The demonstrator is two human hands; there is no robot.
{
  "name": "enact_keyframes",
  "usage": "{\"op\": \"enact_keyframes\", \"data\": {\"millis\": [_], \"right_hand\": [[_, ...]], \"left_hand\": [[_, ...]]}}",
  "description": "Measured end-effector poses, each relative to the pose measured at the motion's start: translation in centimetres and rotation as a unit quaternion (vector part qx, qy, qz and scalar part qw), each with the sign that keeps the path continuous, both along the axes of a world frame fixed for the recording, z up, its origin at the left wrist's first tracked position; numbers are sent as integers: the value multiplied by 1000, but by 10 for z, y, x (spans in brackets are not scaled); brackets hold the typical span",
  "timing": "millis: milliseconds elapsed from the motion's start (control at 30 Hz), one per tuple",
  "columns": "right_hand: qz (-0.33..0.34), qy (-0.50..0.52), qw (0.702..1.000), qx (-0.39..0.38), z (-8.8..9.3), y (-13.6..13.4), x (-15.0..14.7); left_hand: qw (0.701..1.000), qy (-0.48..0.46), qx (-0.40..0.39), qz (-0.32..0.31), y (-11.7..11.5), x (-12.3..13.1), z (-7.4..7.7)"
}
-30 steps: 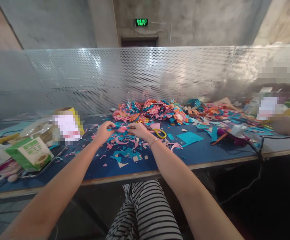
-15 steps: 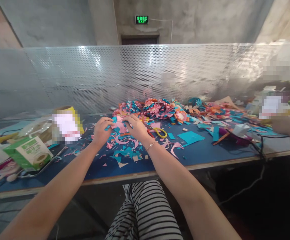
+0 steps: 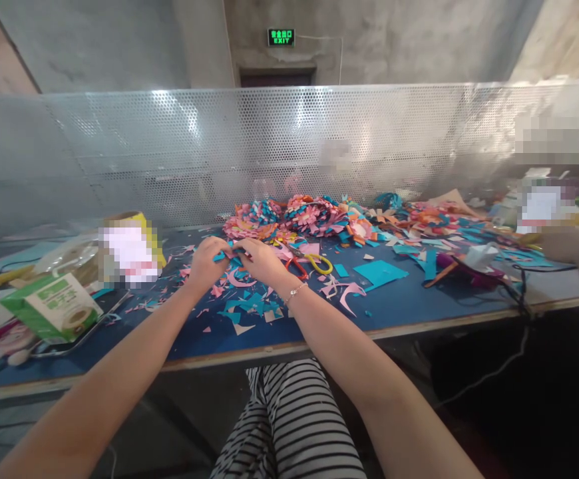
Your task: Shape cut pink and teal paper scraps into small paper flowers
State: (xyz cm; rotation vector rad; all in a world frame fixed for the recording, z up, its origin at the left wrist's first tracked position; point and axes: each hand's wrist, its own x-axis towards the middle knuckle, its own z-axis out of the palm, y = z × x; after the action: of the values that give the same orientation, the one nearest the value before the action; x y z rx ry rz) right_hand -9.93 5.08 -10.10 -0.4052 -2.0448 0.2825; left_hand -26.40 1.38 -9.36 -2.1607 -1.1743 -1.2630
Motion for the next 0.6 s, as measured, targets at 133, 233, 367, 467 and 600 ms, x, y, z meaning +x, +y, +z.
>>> {"op": "enact_keyframes", "data": {"millis": [133, 233, 367, 467, 600], "right_hand": [[7, -7, 999, -46, 1, 1, 1], [21, -11, 996, -84, 0, 0, 3], [50, -22, 993, -107, -3, -3, 4], [37, -38, 994, -92, -6, -3, 2], [-2, -66, 995, -77, -8, 0, -1]], "left_hand": [[998, -33, -30, 42, 1, 0, -3], [995, -39, -71, 60, 1, 1, -2], [995, -28, -82, 57, 4, 0, -2], [993, -38, -79, 73, 6, -1, -4], [993, -36, -94, 69, 7, -3, -6]]}}
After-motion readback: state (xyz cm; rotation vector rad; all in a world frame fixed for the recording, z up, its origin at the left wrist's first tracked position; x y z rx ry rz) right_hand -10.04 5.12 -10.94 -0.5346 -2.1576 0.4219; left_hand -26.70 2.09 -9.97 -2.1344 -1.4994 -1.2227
